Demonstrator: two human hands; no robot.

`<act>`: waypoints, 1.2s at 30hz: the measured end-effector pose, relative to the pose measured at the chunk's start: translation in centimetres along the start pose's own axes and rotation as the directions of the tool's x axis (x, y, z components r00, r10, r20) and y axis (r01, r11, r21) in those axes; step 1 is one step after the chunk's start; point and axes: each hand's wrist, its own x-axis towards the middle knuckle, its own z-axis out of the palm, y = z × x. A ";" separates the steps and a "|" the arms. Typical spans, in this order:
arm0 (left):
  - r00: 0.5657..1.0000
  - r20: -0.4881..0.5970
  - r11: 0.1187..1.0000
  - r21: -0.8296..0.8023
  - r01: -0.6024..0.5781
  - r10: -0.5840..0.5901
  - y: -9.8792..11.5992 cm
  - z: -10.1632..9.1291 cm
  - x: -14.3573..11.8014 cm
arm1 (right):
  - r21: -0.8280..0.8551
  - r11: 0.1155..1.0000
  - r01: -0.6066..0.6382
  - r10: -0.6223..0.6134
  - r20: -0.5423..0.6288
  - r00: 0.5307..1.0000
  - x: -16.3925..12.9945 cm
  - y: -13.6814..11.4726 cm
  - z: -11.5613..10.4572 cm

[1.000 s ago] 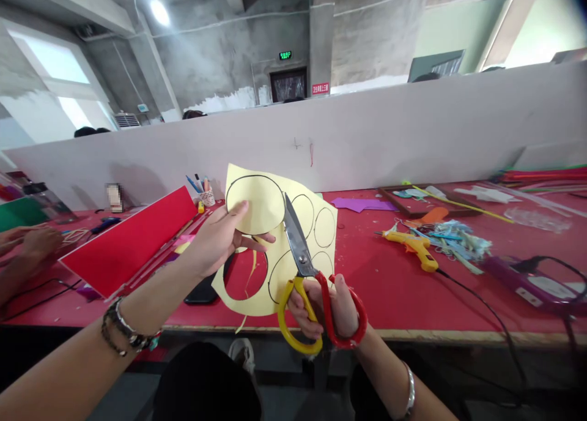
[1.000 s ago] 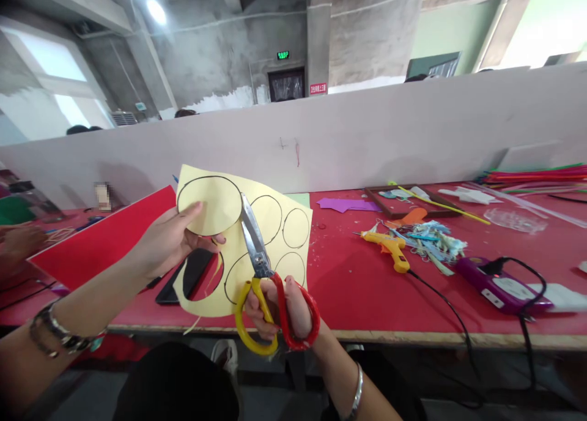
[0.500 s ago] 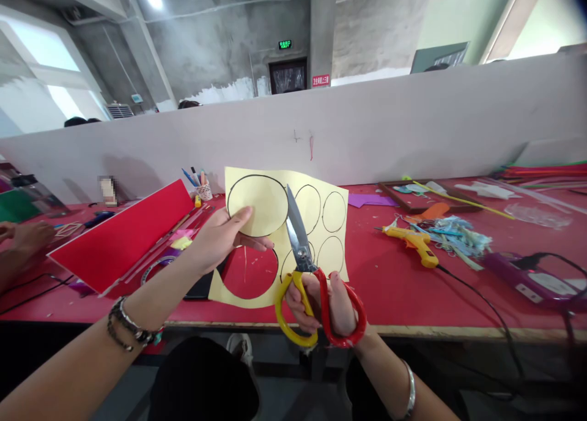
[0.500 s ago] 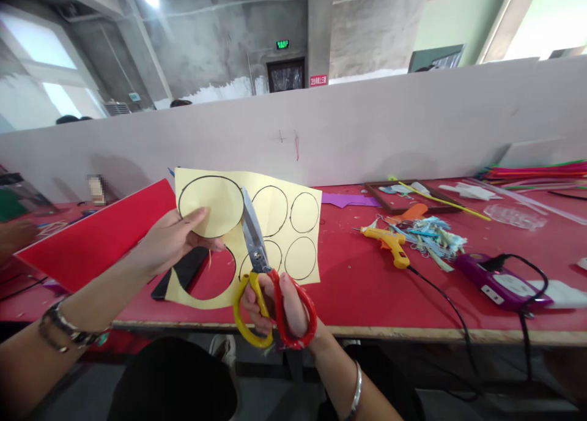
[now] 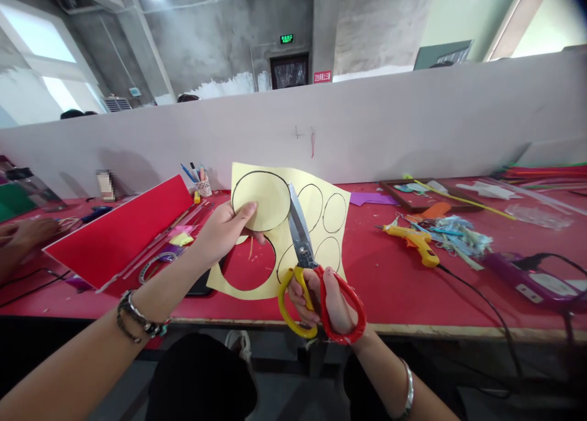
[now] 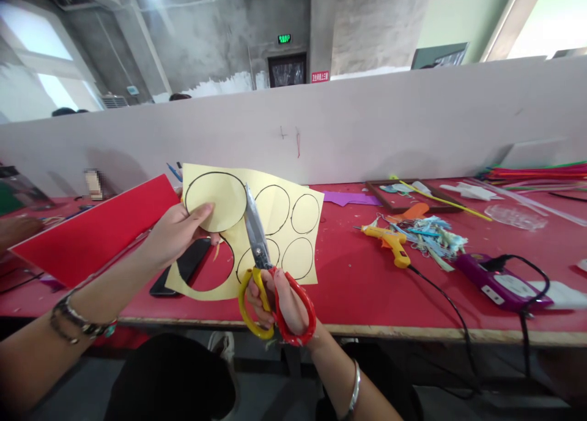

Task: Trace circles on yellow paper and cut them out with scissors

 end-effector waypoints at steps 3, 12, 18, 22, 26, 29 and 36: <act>1.000 0.006 1.000 0.007 -0.012 0.012 -0.1 -0.1 0.1 | -0.017 1.000 0.005 -0.005 -0.005 1.000 0.1 0.2 -0.2; 1.000 -0.012 0.999 0.030 -0.017 0.018 0.1 -0.3 0.5 | -0.073 0.997 -0.004 0.002 -0.026 1.000 0.3 0.3 -0.3; 0.999 0.014 1.000 0.009 -0.029 0.029 0.1 -0.1 0.4 | -0.073 0.997 -0.010 0.008 -0.034 0.999 0.2 0.4 -0.3; 0.999 0.012 0.999 0.008 -0.044 0.044 0.0 -0.2 0.3 | -0.089 0.996 -0.003 -0.002 -0.048 0.999 0.2 0.4 -0.4; 0.998 -0.034 0.997 0.064 -0.047 0.049 -0.1 -0.4 0.3 | -0.101 0.995 -0.026 0.019 -0.068 0.998 0.2 0.2 -0.1; 0.995 -0.076 0.995 0.089 -0.051 0.058 -0.1 -0.5 0.3 | -0.100 0.994 -0.044 0.037 -0.072 0.997 0.1 0.1 0.0; 0.981 -0.131 0.948 0.301 -0.100 0.145 0.9 -0.8 0.3 | -0.061 0.998 0.001 -0.003 -0.026 1.000 0.2 0.8 -0.9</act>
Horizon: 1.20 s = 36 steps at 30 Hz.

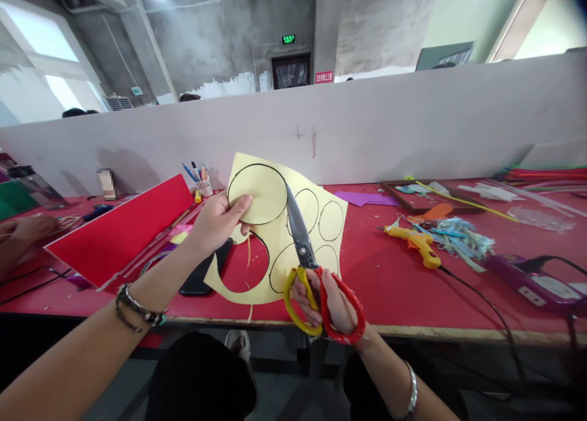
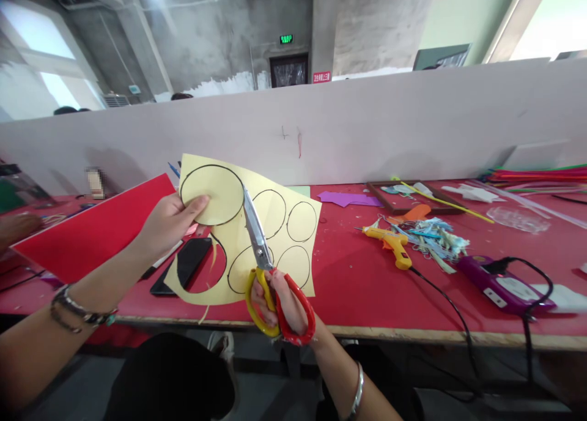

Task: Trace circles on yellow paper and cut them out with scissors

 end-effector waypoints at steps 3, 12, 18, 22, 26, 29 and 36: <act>1.000 0.004 1.000 0.018 0.004 -0.004 0.3 -0.4 0.2 | 0.013 0.999 0.033 -0.033 0.026 0.999 0.0 0.2 -0.2; 0.985 0.171 1.000 0.023 -0.014 0.010 0.7 -1.6 0.3 | -0.133 0.990 0.042 -0.044 -0.016 0.999 -0.3 -0.5 0.4; 0.977 0.212 0.999 0.042 0.028 -0.037 0.9 -2.1 0.4 | -0.158 0.986 0.052 -0.057 -0.026 0.998 -0.3 -0.7 0.3; 0.978 0.207 0.998 0.060 -0.020 0.007 1.1 -1.7 0.6 | -0.161 0.986 0.041 -0.049 -0.043 0.998 -0.3 -1.0 0.5; 0.980 0.196 0.997 0.067 -0.029 0.015 1.1 -1.6 0.7 | -0.189 0.982 0.020 -0.038 -0.089 0.995 -0.3 -1.1 0.5; 0.980 0.200 0.997 0.071 -0.009 -0.005 0.8 -1.6 0.8 | -0.203 0.979 0.006 -0.026 -0.094 0.995 -0.2 -1.1 0.5; 0.981 0.192 0.998 0.055 0.013 -0.023 0.4 -1.4 1.4 | -0.204 0.979 0.011 -0.034 -0.106 0.994 -0.1 -1.2 0.3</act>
